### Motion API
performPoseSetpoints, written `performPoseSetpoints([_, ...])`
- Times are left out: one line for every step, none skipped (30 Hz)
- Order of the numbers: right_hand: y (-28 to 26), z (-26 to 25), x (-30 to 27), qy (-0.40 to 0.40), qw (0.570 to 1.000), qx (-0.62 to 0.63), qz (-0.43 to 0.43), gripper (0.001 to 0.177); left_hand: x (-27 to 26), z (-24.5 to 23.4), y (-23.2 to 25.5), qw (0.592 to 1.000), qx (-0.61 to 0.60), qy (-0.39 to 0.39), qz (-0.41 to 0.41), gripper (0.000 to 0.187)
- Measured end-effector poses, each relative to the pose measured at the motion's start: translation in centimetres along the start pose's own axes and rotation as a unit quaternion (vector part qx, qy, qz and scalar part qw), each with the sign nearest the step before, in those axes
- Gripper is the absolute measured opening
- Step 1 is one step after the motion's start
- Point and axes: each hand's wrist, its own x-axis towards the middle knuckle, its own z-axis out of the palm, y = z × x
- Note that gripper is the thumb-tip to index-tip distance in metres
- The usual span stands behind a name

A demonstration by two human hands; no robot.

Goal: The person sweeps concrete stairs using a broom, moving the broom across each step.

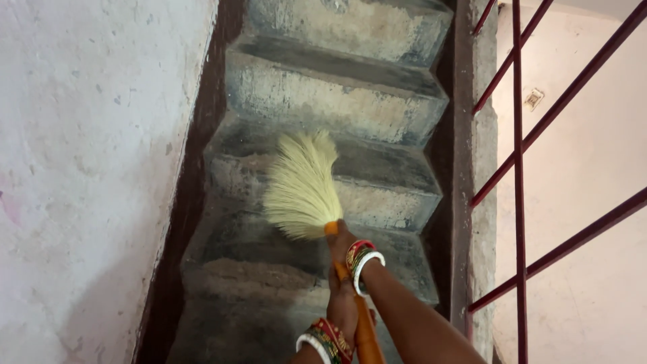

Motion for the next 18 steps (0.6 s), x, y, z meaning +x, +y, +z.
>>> performPoseSetpoints([0.3, -0.2, -0.1, 0.006, 1.000, -0.001, -0.010, 0.046, 0.1, 0.5, -0.1, 1.000, -0.012, -0.011, -0.008, 0.054])
performPoseSetpoints([1.0, -0.6, 0.0, 0.012, 1.000, 0.009, 0.000, 0.045, 0.2, 1.0, -0.5, 0.999, -0.024, -0.022, -0.016, 0.052])
performPoseSetpoints([2.1, -1.3, 0.4, 0.019, 1.000, 0.020, 0.010, 0.045, 0.5, 1.9, -0.8, 0.999, -0.017, -0.037, -0.028, 0.050])
performPoseSetpoints([3.3, -2.0, 0.8, 0.026, 0.999, 0.030, 0.019, 0.044, 0.9, 3.0, -0.9, 0.998, -0.010, -0.052, -0.039, 0.049])
performPoseSetpoints([4.9, -2.7, 1.2, 0.017, 0.999, 0.026, 0.032, 0.045, 0.9, 3.6, -1.2, 0.996, -0.003, -0.067, -0.052, 0.049])
performPoseSetpoints([6.5, -3.6, 1.7, 0.008, 0.999, 0.022, 0.044, 0.047, 0.5, 4.0, -1.6, 0.996, 0.002, -0.078, -0.038, 0.049])
performPoseSetpoints([8.2, -4.6, 2.3, 0.004, 0.998, 0.018, 0.058, 0.048, 0.0, 4.8, -1.9, 0.995, 0.009, -0.094, -0.024, 0.052])
performPoseSetpoints([9.8, -4.7, 2.5, 0.019, 0.999, 0.010, 0.043, 0.048, -0.5, 5.5, -2.0, 0.994, 0.016, -0.110, -0.010, 0.057])
performPoseSetpoints([11.2, -4.7, 2.7, 0.041, 0.999, 0.002, 0.028, 0.049, -0.7, 6.2, -1.8, 0.993, 0.033, -0.107, -0.026, 0.058])
performPoseSetpoints([12.3, -5.2, 3.0, 0.062, 0.998, -0.007, 0.014, 0.049, -1.0, 6.8, -1.7, 0.992, 0.050, -0.105, -0.042, 0.058])
performPoseSetpoints([13.2, -6.1, 2.9, 0.058, 0.997, -0.005, 0.042, 0.050, -1.1, 7.5, -1.7, 0.991, 0.067, -0.101, -0.059, 0.059])
performPoseSetpoints([13.7, -6.8, 2.6, 0.055, 0.996, -0.002, 0.071, 0.052, -1.1, 8.1, -1.6, 0.989, 0.067, -0.108, -0.071, 0.060])
performPoseSetpoints([13.8, -7.1, 2.0, 0.048, 0.994, 0.002, 0.101, 0.054, -1.2, 8.4, -1.8, 0.988, 0.066, -0.112, -0.085, 0.061])
performPoseSetpoints([13.5, -7.3, 1.5, 0.044, 0.995, -0.001, 0.093, 0.054, -1.0, 8.6, -2.1, 0.986, 0.065, -0.117, -0.098, 0.062])
performPoseSetpoints([12.9, -7.4, 1.1, 0.039, 0.996, -0.005, 0.085, 0.055, -0.6, 8.7, -2.3, 0.989, 0.058, -0.106, -0.086, 0.062])
performPoseSetpoints([12.1, -7.4, 0.9, 0.033, 0.996, -0.009, 0.077, 0.055, -0.2, 8.8, -2.7, 0.991, 0.051, -0.102, -0.075, 0.063])
performPoseSetpoints([11.1, -7.1, 0.7, 0.027, 0.997, -0.012, 0.067, 0.056, 0.3, 8.5, -3.2, 0.993, 0.036, -0.094, -0.056, 0.064])
performPoseSetpoints([10.1, -7.0, 0.6, 0.021, 0.998, -0.015, 0.058, 0.056, 0.8, 8.2, -3.8, 0.996, 0.015, -0.085, -0.034, 0.065])
